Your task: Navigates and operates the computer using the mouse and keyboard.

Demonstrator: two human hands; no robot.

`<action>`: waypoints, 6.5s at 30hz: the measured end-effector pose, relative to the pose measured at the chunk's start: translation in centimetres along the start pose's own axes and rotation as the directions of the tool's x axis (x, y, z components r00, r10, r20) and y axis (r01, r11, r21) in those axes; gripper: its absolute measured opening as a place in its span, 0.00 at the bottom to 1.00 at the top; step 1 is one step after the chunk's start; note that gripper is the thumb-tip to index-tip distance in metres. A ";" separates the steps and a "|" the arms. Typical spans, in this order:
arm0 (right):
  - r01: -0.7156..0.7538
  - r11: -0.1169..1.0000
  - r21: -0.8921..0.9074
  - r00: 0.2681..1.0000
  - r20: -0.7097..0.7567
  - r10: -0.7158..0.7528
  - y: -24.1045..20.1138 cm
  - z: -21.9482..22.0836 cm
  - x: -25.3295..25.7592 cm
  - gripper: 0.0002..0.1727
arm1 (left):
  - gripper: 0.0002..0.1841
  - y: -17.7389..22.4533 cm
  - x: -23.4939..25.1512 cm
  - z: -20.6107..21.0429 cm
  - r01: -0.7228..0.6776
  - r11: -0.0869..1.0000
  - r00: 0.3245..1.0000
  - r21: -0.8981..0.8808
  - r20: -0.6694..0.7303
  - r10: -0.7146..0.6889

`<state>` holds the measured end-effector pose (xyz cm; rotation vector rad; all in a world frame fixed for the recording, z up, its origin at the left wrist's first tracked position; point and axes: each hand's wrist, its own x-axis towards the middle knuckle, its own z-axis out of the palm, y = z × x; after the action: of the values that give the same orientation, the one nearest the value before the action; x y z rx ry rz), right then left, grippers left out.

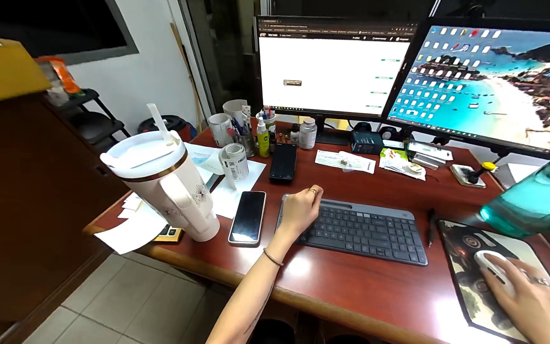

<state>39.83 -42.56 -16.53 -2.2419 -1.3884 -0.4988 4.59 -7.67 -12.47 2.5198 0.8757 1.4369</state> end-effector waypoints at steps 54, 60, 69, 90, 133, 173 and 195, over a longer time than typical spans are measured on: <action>-0.103 0.994 0.026 0.995 0.000 0.103 0.9 0.7 -0.1 0.39 | 0.16 3.0 -14.0 -4.7 0.122 0.961 0.992 0.249 0.007 -0.128; -0.082 0.997 0.011 0.997 0.000 0.082 0.9 0.6 -0.1 0.36 | 0.16 3.1 -14.0 -4.7 0.147 0.959 0.989 0.243 -0.008 -0.150; -0.033 0.999 0.025 0.999 -0.008 0.033 1.0 0.7 0.0 0.35 | 0.16 3.1 -14.1 -4.7 0.161 0.957 0.987 0.240 -0.020 -0.161; 0.007 1.000 0.028 1.000 0.011 -0.007 0.9 0.7 0.3 0.34 | 0.16 3.1 -14.1 -4.7 0.175 0.954 0.984 0.242 -0.028 -0.174; 0.003 1.000 0.019 1.000 -0.002 -0.003 2.0 0.5 0.4 0.32 | 0.15 2.9 -14.2 -4.6 0.176 0.954 0.984 0.241 -0.050 -0.169; -0.104 0.993 0.048 0.995 0.010 0.104 1.5 0.1 0.9 0.31 | 0.17 3.2 -14.0 -4.9 0.261 0.918 0.965 0.298 -0.091 -0.245; -0.141 0.989 0.035 0.990 0.030 0.140 0.8 -0.5 0.9 0.38 | 0.43 6.7 -9.3 -5.3 -0.012 0.775 0.788 0.632 0.483 -0.382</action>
<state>40.91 -42.48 -15.83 -2.3041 -1.2308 -0.3926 -0.47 -19.13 -14.08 2.8857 1.5763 0.2226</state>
